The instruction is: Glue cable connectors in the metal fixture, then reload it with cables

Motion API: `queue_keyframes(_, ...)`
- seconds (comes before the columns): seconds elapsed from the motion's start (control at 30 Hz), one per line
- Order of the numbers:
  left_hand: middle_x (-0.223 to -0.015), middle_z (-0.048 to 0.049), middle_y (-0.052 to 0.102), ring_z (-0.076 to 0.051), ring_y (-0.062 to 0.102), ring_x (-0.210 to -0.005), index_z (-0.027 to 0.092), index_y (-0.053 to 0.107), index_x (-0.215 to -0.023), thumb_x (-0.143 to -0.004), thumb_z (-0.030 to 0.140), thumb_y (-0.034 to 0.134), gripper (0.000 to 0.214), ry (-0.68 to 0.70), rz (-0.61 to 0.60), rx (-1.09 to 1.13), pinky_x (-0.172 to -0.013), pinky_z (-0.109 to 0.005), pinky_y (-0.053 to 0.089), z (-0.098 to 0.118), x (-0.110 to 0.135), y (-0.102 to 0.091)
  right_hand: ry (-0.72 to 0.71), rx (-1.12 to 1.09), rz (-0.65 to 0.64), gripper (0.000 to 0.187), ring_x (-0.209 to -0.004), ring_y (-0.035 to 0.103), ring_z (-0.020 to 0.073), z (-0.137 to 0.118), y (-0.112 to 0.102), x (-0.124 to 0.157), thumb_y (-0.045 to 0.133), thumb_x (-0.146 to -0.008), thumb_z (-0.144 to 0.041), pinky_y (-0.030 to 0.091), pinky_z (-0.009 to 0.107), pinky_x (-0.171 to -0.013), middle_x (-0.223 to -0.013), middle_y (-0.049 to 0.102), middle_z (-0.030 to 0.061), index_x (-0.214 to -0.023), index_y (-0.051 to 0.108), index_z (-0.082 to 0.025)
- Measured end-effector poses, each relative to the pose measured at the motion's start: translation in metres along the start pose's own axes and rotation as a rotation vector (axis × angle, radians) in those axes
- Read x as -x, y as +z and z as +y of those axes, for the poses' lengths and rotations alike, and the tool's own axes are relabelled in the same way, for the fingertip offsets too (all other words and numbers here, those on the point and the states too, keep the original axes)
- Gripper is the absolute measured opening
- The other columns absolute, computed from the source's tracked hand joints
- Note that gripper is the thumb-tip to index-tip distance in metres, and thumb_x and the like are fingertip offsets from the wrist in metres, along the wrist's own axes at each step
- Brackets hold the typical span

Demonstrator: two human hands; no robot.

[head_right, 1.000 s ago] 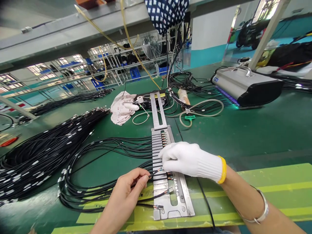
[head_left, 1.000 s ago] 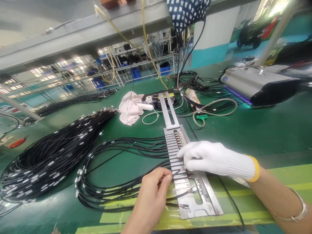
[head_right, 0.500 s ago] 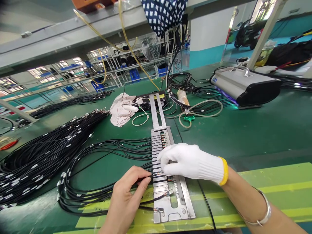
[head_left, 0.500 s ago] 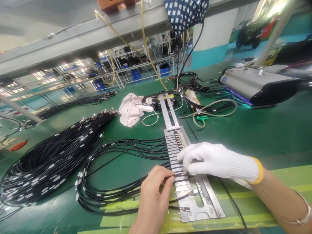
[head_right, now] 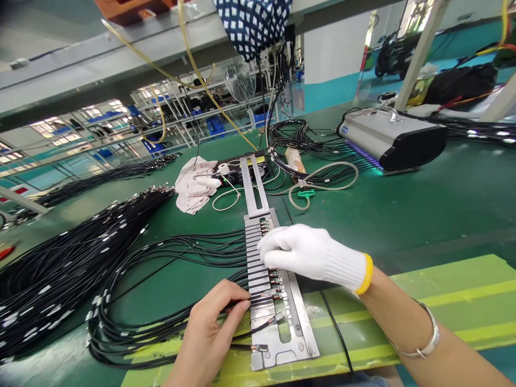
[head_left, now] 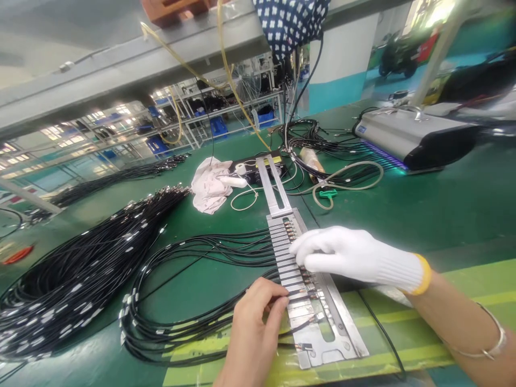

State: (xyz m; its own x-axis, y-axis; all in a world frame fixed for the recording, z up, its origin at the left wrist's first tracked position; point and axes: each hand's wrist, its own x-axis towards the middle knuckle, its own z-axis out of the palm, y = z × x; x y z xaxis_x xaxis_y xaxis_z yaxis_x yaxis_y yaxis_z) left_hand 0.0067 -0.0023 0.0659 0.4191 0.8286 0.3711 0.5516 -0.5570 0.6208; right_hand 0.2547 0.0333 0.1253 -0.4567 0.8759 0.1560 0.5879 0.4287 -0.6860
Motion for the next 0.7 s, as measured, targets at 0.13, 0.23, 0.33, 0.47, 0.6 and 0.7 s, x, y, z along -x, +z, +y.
queue_keyframes(0.13,-0.093,-0.0018,0.060,-0.012,0.058,-0.087,0.017,0.060,-0.091,-0.103,0.015,0.047,0.018,0.048,-0.091,-0.034,-0.077,-0.022,0.044,-0.003,0.000,0.005,0.064,0.059,0.097,0.025,-0.104,0.063,0.0181,0.001,-0.003,-0.001,0.053,-0.094,-0.038,0.043,0.029,-0.086,-0.117,0.070,-0.0060,-0.099,0.075,-0.027)
queue_keyframes(0.23,-0.096,-0.0025,0.059,-0.011,0.057,-0.088,0.018,0.060,-0.092,-0.103,0.014,0.045,0.018,0.053,-0.115,-0.030,-0.077,-0.022,0.044,-0.004,-0.001,0.009,0.017,0.061,0.088,0.025,-0.102,0.064,0.0186,-0.001,-0.001,-0.003,0.052,-0.093,-0.033,0.043,0.028,-0.082,-0.116,0.071,-0.0026,-0.097,0.074,-0.022)
queue_keyframes(0.33,-0.095,-0.0025,0.058,-0.011,0.057,-0.086,0.017,0.060,-0.091,-0.103,0.013,0.045,0.019,0.056,-0.132,-0.070,-0.076,-0.021,0.044,-0.005,-0.002,0.011,-0.012,0.075,0.089,0.023,-0.100,0.064,0.0183,-0.002,0.001,-0.004,0.053,-0.092,-0.030,0.044,0.028,-0.082,-0.114,0.071,-0.0019,-0.096,0.074,-0.021)
queue_keyframes(0.47,-0.094,-0.0020,0.059,-0.010,0.058,-0.085,0.018,0.060,-0.092,-0.103,0.014,0.044,0.020,0.061,-0.167,-0.067,-0.075,-0.020,0.043,-0.004,-0.002,0.011,-0.011,0.066,0.109,0.021,-0.099,0.064,0.0174,-0.002,0.002,-0.004,0.054,-0.092,-0.030,0.044,0.028,-0.083,-0.112,0.071,-0.0031,-0.093,0.073,-0.022)
queue_keyframes(0.6,-0.094,-0.0018,0.057,-0.011,0.055,-0.085,0.018,0.059,-0.093,-0.105,0.014,0.040,0.023,0.029,-0.125,-0.071,-0.079,-0.023,0.042,-0.001,0.001,0.015,-0.012,0.055,0.117,0.021,-0.099,0.064,0.0167,0.001,0.004,-0.005,0.054,-0.092,-0.031,0.045,0.028,-0.087,-0.110,0.071,-0.0037,-0.091,0.073,-0.023)
queue_keyframes(0.7,-0.096,-0.0034,0.054,-0.014,0.053,-0.086,0.017,0.057,-0.094,-0.105,0.012,0.036,0.025,0.044,-0.132,-0.168,-0.080,-0.027,0.042,-0.002,0.005,0.021,-0.013,0.059,0.123,0.020,-0.099,0.064,0.0159,0.003,0.006,-0.004,0.055,-0.093,-0.032,0.045,0.028,-0.088,-0.109,0.071,-0.0048,-0.092,0.073,-0.024)
